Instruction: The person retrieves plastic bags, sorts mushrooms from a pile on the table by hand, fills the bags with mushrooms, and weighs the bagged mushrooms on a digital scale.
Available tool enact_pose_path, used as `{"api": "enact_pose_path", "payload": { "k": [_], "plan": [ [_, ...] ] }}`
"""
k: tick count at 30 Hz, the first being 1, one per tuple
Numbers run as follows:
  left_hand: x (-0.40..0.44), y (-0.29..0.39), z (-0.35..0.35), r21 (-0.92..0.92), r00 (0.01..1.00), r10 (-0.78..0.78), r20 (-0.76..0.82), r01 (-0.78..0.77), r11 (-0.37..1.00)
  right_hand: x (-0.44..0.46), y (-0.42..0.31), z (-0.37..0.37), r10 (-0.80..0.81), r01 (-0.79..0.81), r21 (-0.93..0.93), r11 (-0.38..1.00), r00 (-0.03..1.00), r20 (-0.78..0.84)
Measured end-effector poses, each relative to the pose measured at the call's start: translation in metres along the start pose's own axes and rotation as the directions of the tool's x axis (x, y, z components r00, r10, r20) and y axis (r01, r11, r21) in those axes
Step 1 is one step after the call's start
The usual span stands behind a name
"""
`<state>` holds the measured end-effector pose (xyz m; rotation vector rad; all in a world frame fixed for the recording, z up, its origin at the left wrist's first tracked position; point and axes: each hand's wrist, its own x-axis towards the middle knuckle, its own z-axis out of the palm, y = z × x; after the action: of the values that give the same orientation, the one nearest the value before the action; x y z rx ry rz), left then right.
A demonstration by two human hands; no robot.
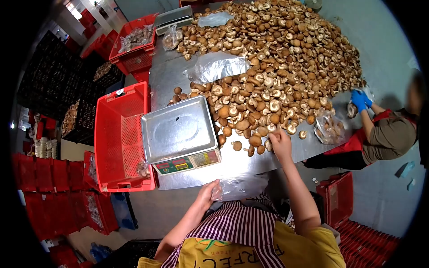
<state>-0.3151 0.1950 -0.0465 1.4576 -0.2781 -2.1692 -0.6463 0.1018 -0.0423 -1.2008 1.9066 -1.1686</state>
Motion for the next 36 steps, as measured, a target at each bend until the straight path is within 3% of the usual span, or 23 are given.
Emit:
{"api": "enact_pose_path", "payload": {
  "k": [1, 2, 3, 6, 10, 11, 14, 16, 18, 21, 22, 24, 25, 29, 34, 36],
  "plan": [
    [-0.001, 0.000, 0.001, 0.000, 1.000, 0.002, -0.005, -0.002, 1.000, 0.014, -0.005, 0.009, 0.000, 0.000, 0.004, 1.000, 1.000, 0.004],
    [-0.001, 0.000, 0.004, 0.043, 0.999, 0.035, -0.031, -0.034, 0.998, 0.028, -0.008, 0.018, -0.073, 0.062, -0.291, 0.955, 0.997, -0.027],
    [-0.001, 0.000, 0.007, 0.087, 0.996, 0.069, -0.056, -0.064, 0.994, 0.039, -0.008, 0.025, -0.154, 0.107, -0.562, 0.820, 0.987, -0.036],
    [-0.009, -0.001, 0.013, 0.057, 0.983, 0.096, -0.155, -0.088, 0.994, 0.061, 0.007, 0.041, -0.193, 0.192, -0.656, 0.730, 0.979, 0.072],
    [-0.017, -0.010, 0.000, -0.025, 0.968, 0.106, -0.228, -0.115, 0.993, 0.070, 0.020, 0.041, -0.210, 0.269, -0.513, 0.815, 0.963, 0.170],
    [-0.020, -0.012, -0.004, -0.036, 0.967, 0.106, -0.233, -0.117, 0.992, 0.073, 0.020, 0.037, -0.101, 0.181, -0.404, 0.897, 0.972, 0.212],
    [-0.022, -0.016, -0.016, -0.072, 0.971, 0.086, -0.221, -0.104, 0.992, 0.081, 0.007, 0.015, 0.134, -0.018, -0.310, 0.951, 0.924, 0.357],
    [-0.018, -0.019, -0.020, -0.064, 0.970, 0.104, -0.218, -0.121, 0.991, 0.088, 0.028, 0.014, -0.020, 0.067, -0.219, 0.973, 0.977, 0.211],
    [-0.019, -0.016, -0.014, -0.066, 0.969, 0.108, -0.221, -0.125, 0.990, 0.090, 0.026, 0.011, -0.054, 0.083, -0.289, 0.954, 0.993, 0.108],
    [-0.017, -0.016, -0.012, -0.035, 0.976, 0.111, -0.190, -0.119, 0.992, 0.083, 0.021, 0.018, -0.114, 0.142, -0.288, 0.947, 0.987, 0.113],
    [-0.016, -0.015, -0.011, -0.008, 0.981, 0.109, -0.160, -0.112, 0.994, 0.082, 0.018, 0.022, -0.063, 0.108, -0.304, 0.947, 0.986, 0.152],
    [-0.017, -0.013, -0.009, 0.018, 0.980, 0.112, -0.167, -0.111, 0.994, 0.079, 0.012, 0.034, -0.233, 0.291, -0.498, 0.817, 0.956, 0.177],
    [-0.018, -0.012, -0.007, 0.041, 0.978, 0.110, -0.176, -0.105, 0.994, 0.082, 0.022, 0.041, -0.286, 0.348, -0.476, 0.808, 0.937, 0.200],
    [-0.026, -0.009, -0.003, 0.045, 0.974, 0.109, -0.198, -0.102, 0.994, 0.082, 0.011, 0.056, -0.357, 0.413, -0.583, 0.700, 0.909, 0.215],
    [-0.034, -0.013, -0.008, 0.070, 0.975, 0.123, -0.187, -0.112, 0.991, 0.090, 0.008, 0.059, -0.333, 0.350, -0.535, 0.769, 0.934, 0.133],
    [-0.037, -0.013, -0.005, 0.053, 0.971, 0.119, -0.206, -0.110, 0.992, 0.096, 0.014, 0.062, -0.118, 0.129, -0.399, 0.908, 0.992, 0.053]
  ]
}}
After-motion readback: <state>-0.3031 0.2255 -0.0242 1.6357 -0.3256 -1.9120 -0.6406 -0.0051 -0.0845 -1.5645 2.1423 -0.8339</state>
